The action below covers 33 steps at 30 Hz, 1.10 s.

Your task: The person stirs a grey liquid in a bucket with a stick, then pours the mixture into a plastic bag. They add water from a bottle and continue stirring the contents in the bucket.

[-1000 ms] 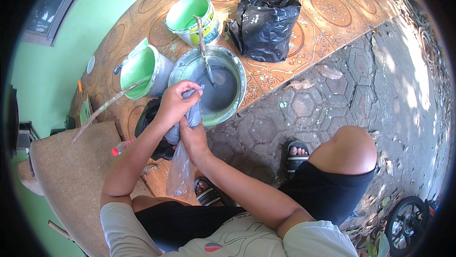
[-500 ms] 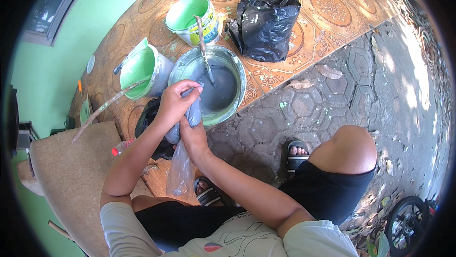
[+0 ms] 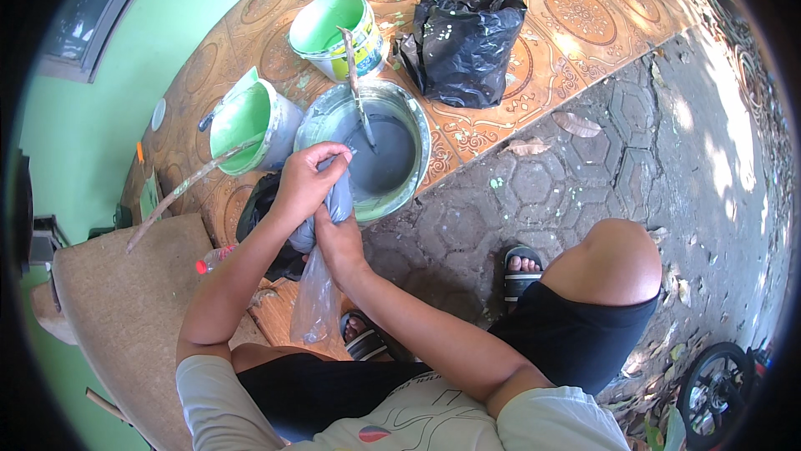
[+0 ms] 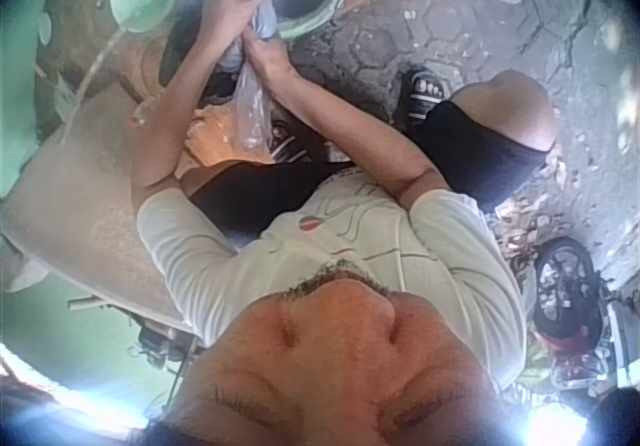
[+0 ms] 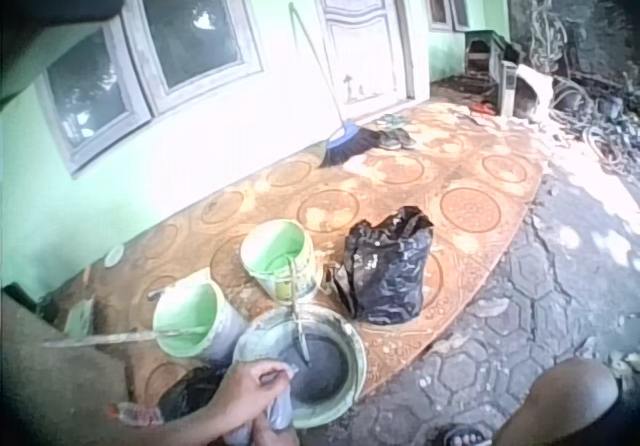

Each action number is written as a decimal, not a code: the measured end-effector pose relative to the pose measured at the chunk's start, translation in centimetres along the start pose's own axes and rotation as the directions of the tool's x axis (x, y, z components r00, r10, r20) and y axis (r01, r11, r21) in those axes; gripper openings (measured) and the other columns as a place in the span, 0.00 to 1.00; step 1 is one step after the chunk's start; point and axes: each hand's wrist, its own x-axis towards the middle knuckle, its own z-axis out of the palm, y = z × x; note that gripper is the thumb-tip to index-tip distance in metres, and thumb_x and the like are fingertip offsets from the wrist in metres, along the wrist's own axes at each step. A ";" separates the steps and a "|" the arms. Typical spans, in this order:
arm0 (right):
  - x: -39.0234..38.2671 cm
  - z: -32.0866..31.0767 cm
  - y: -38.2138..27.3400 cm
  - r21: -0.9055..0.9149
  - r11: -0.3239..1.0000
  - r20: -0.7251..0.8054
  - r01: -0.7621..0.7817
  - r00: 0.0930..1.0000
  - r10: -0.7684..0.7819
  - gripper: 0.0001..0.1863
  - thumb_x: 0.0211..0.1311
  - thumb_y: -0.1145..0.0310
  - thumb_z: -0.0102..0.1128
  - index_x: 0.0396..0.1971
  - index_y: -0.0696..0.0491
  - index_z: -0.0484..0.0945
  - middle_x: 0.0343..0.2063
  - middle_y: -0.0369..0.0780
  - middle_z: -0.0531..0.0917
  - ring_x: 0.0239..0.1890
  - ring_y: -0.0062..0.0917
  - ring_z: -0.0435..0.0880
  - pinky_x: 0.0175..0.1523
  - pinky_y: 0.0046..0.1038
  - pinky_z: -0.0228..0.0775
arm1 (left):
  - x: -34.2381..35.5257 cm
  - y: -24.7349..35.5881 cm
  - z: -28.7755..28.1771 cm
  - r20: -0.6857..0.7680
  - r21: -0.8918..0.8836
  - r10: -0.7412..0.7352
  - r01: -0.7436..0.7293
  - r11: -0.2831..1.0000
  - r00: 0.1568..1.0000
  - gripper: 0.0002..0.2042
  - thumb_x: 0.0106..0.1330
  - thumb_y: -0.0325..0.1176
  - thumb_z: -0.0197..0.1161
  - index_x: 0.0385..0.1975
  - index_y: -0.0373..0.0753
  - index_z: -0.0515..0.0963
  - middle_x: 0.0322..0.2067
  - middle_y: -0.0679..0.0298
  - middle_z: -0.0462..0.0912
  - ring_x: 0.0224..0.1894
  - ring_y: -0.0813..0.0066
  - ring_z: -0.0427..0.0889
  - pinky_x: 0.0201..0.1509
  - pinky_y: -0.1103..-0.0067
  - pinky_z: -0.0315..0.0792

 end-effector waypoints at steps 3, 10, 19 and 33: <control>0.1 -0.1 0.1 -0.002 1.000 0.003 0.003 1.000 -0.002 0.28 0.71 0.46 0.52 0.60 0.52 0.66 0.43 0.41 0.80 0.36 0.29 0.83 0.28 0.34 0.82 | 0.0 -0.1 -0.1 0.018 0.026 0.028 -0.028 0.999 0.999 0.11 0.67 0.31 0.66 0.42 0.29 0.83 0.36 0.60 0.88 0.38 0.80 0.84 0.45 0.81 0.77; 0.1 -0.1 0.3 0.014 1.000 0.036 0.025 0.999 -0.026 0.28 0.71 0.45 0.51 0.60 0.52 0.66 0.43 0.41 0.80 0.36 0.29 0.84 0.29 0.34 0.82 | 0.0 0.4 -0.5 0.080 0.097 0.013 -0.021 0.995 0.997 0.10 0.66 0.30 0.65 0.42 0.31 0.83 0.37 0.61 0.88 0.40 0.82 0.84 0.47 0.81 0.76; -0.1 0.2 0.4 0.020 1.000 0.046 0.004 0.999 -0.005 0.29 0.71 0.46 0.52 0.59 0.52 0.66 0.43 0.40 0.80 0.37 0.27 0.84 0.30 0.32 0.83 | -0.1 0.7 -0.7 0.071 0.080 -0.023 0.018 0.997 0.997 0.10 0.67 0.30 0.65 0.42 0.30 0.83 0.36 0.62 0.88 0.39 0.82 0.84 0.45 0.82 0.76; 1.8 0.7 2.4 -0.036 0.952 0.043 0.304 0.952 -0.302 0.30 0.64 0.56 0.66 0.59 0.57 0.67 0.44 0.43 0.83 0.42 0.26 0.83 0.45 0.29 0.78 | -1.7 4.1 -3.0 -0.058 -0.196 0.016 -0.027 0.980 0.998 0.10 0.69 0.31 0.65 0.42 0.30 0.82 0.33 0.61 0.87 0.36 0.80 0.86 0.39 0.82 0.77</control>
